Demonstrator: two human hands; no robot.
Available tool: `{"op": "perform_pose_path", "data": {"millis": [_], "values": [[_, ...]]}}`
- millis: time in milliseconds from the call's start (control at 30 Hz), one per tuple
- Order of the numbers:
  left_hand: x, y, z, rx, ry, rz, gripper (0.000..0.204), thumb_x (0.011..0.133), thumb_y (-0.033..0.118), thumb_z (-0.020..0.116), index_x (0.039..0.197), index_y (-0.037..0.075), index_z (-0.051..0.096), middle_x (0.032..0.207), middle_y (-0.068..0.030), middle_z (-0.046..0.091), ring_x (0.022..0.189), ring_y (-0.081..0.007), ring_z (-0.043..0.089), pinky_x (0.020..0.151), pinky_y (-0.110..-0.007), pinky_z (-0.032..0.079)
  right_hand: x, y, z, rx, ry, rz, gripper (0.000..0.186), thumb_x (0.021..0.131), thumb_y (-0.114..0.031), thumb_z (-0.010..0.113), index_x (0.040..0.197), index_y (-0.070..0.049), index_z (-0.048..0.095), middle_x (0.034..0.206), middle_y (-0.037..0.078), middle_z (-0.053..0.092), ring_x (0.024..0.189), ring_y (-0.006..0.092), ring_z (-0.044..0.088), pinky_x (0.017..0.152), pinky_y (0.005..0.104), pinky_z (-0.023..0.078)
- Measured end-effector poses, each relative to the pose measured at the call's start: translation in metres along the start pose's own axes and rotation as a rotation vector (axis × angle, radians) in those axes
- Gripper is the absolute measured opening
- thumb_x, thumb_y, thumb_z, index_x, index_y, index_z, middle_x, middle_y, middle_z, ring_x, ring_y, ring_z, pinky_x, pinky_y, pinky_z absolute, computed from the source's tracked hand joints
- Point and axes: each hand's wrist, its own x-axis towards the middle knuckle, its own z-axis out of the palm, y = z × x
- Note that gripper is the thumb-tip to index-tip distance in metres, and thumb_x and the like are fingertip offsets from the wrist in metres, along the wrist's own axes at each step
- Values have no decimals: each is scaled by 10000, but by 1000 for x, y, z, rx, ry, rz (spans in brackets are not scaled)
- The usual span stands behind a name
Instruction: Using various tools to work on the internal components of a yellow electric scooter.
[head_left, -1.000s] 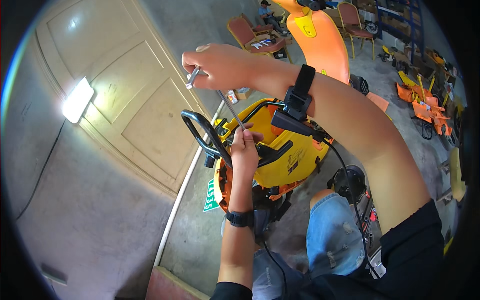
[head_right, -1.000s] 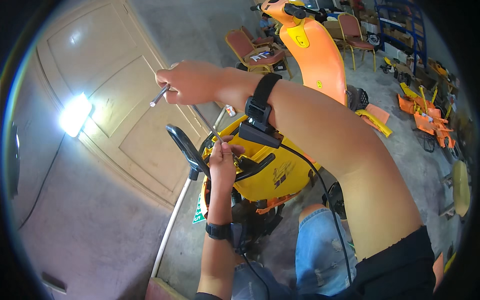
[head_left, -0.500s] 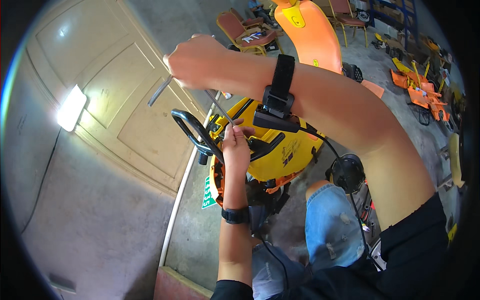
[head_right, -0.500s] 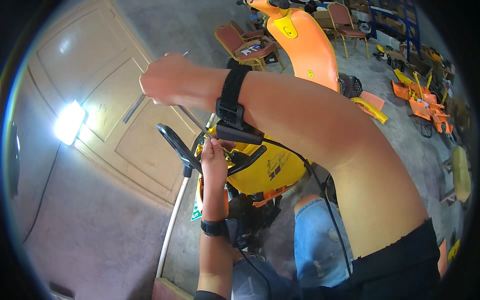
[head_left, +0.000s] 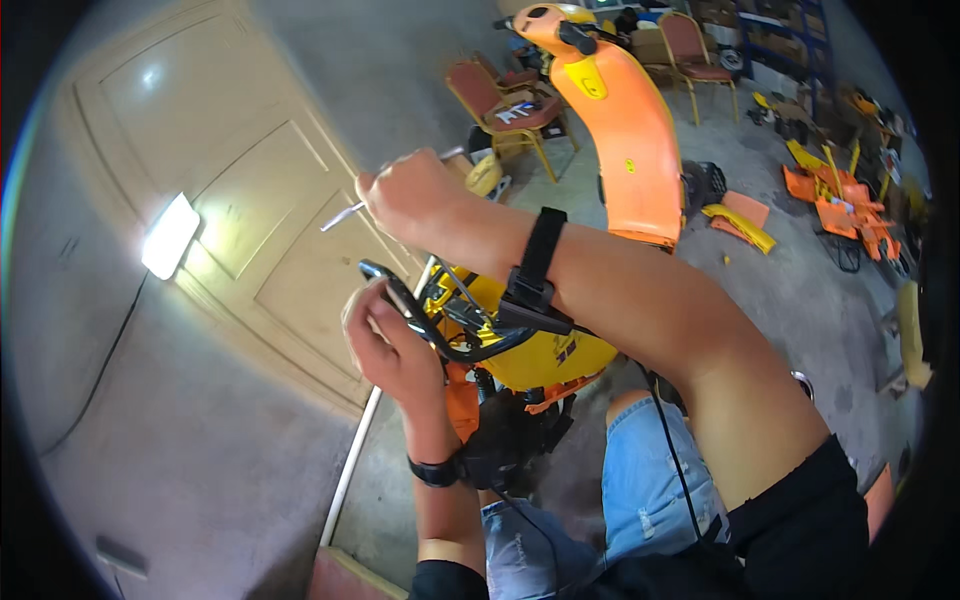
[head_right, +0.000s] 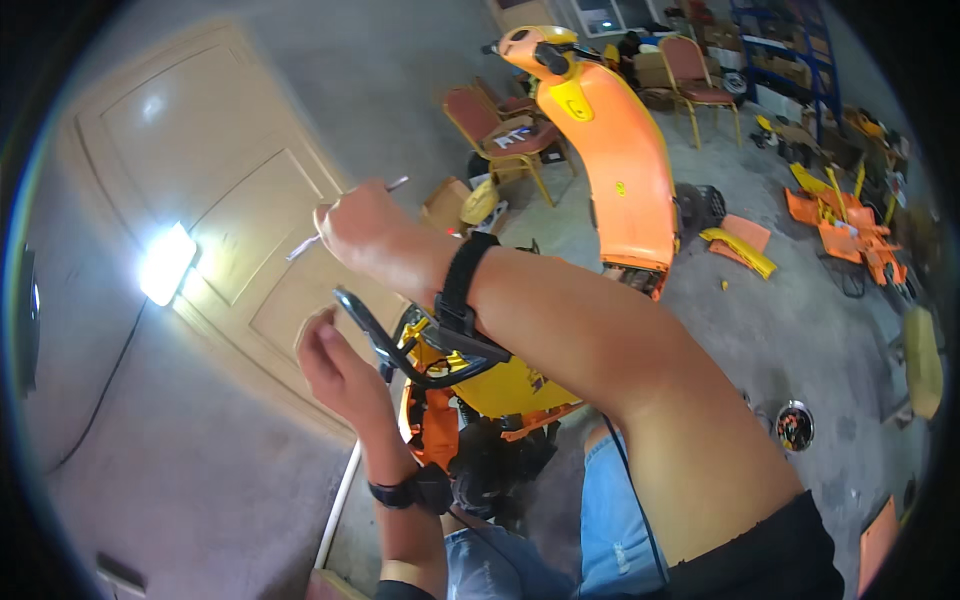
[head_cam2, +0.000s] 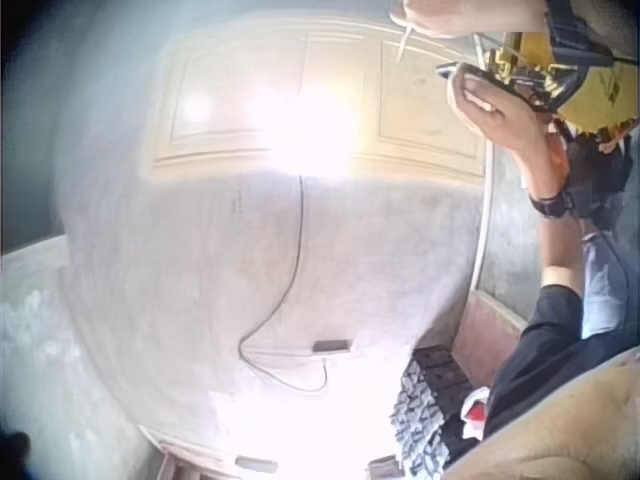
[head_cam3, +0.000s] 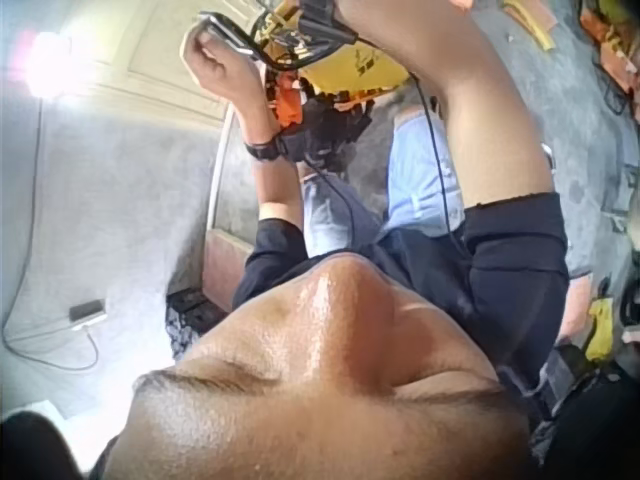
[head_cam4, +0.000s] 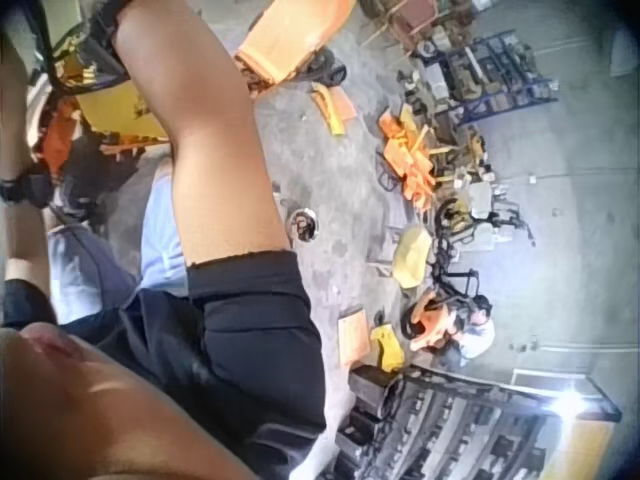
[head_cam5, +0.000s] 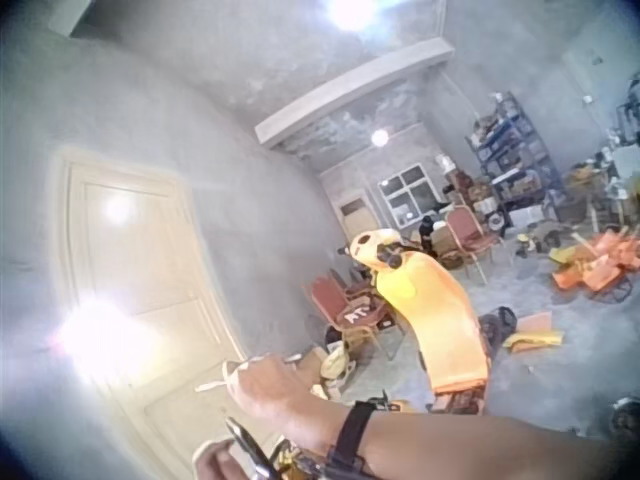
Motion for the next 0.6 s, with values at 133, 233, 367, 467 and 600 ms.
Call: {"op": "perform_pose_path", "data": {"millis": [133, 233, 367, 467, 600], "values": [[84, 2, 5, 339, -72, 392, 267, 957, 127, 521, 1185, 5, 590, 1099, -192, 651, 1109, -354, 580, 1025, -434, 395, 3, -9, -20, 180, -30, -21, 186, 860, -226, 577, 928, -59, 622, 816, 122, 705, 780, 302, 703, 673, 428, 538], [112, -8, 26, 400, -319, 484, 253, 960, 197, 525, 1131, 26, 602, 1024, -190, 646, 1049, -385, 565, 992, -475, 387, 3, 13, -48, 214, -325, -6, 241, 898, -210, 536, 1031, -55, 663, 958, 175, 709, 927, 343, 689, 775, 447, 547], [106, -12, 38, 574, -347, 479, 289, 977, 290, 500, 922, 48, 649, 888, -163, 666, 927, -360, 602, 880, -475, 426, 6, 45, -71, 274, -480, -9, 341, 936, -331, 506, 990, -32, 659, 963, 197, 692, 929, 387, 659, 804, 469, 526], [104, -6, 40, 584, -240, 325, 318, 974, 285, 492, 852, 52, 669, 825, -156, 681, 862, -362, 628, 853, -480, 440, -2, 50, -74, 350, -488, -5, 435, 960, -428, 479, 970, -31, 658, 903, 212, 683, 880, 403, 651, 770, 483, 512], [110, 2, 46, 735, -329, 190, 388, 968, 280, 439, 776, 39, 675, 814, -173, 694, 823, -371, 654, 846, -478, 466, -14, 42, -73, 316, -353, 89, 538, 966, -507, 429, 847, -51, 690, 838, 191, 688, 852, 388, 662, 756, 480, 515]]}}
